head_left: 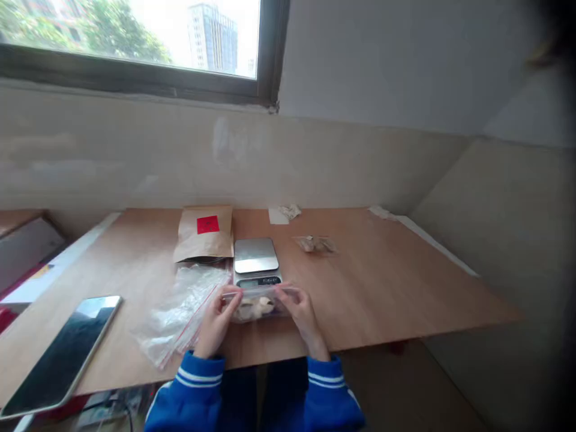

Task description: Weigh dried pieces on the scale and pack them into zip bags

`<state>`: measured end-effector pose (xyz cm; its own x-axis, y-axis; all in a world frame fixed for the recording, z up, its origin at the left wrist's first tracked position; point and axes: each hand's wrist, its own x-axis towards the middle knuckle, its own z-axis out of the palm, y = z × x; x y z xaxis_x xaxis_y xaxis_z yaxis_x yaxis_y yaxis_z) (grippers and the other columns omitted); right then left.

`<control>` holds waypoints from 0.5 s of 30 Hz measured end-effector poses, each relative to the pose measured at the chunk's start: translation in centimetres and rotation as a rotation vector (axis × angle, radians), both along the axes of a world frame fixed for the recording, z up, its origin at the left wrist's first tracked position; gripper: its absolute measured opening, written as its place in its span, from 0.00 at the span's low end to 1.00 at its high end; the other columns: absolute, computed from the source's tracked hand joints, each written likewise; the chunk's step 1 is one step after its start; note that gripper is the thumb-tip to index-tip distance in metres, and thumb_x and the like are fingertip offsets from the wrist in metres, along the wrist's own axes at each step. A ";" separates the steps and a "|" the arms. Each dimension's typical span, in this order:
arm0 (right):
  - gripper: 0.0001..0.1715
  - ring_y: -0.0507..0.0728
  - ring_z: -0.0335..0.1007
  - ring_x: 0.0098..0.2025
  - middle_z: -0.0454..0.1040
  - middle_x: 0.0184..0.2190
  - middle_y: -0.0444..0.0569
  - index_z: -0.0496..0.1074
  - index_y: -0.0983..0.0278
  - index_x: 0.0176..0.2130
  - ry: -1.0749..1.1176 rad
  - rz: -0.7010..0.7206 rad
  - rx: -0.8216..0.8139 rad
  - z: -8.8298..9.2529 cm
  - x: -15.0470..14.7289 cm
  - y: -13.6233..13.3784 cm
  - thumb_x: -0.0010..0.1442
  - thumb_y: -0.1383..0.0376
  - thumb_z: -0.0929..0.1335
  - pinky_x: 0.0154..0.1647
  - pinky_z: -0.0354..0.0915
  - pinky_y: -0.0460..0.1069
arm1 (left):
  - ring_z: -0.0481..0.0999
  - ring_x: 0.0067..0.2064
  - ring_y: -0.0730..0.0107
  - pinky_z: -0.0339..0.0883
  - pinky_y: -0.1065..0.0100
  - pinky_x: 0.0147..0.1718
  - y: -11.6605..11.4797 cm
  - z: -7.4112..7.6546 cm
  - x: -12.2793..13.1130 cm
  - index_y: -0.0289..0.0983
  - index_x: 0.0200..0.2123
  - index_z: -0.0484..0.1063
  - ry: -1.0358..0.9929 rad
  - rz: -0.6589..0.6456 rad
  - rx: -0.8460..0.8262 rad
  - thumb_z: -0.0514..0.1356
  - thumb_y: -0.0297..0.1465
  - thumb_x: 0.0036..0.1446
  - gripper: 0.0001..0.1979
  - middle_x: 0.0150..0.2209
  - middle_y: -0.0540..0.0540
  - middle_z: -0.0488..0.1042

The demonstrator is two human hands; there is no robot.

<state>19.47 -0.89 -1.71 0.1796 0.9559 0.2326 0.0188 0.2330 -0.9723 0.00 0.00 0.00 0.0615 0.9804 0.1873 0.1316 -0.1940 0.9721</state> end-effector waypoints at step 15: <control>0.11 0.57 0.72 0.38 0.76 0.33 0.48 0.75 0.64 0.32 -0.055 -0.060 0.051 0.5 0.2 -0.2 0.55 0.58 0.70 0.42 0.66 0.50 | 0.72 0.41 0.66 0.64 0.66 0.42 -0.3 0.0 0.0 0.36 0.34 0.73 0.074 0.063 0.058 0.60 0.39 0.54 0.12 0.36 0.46 0.74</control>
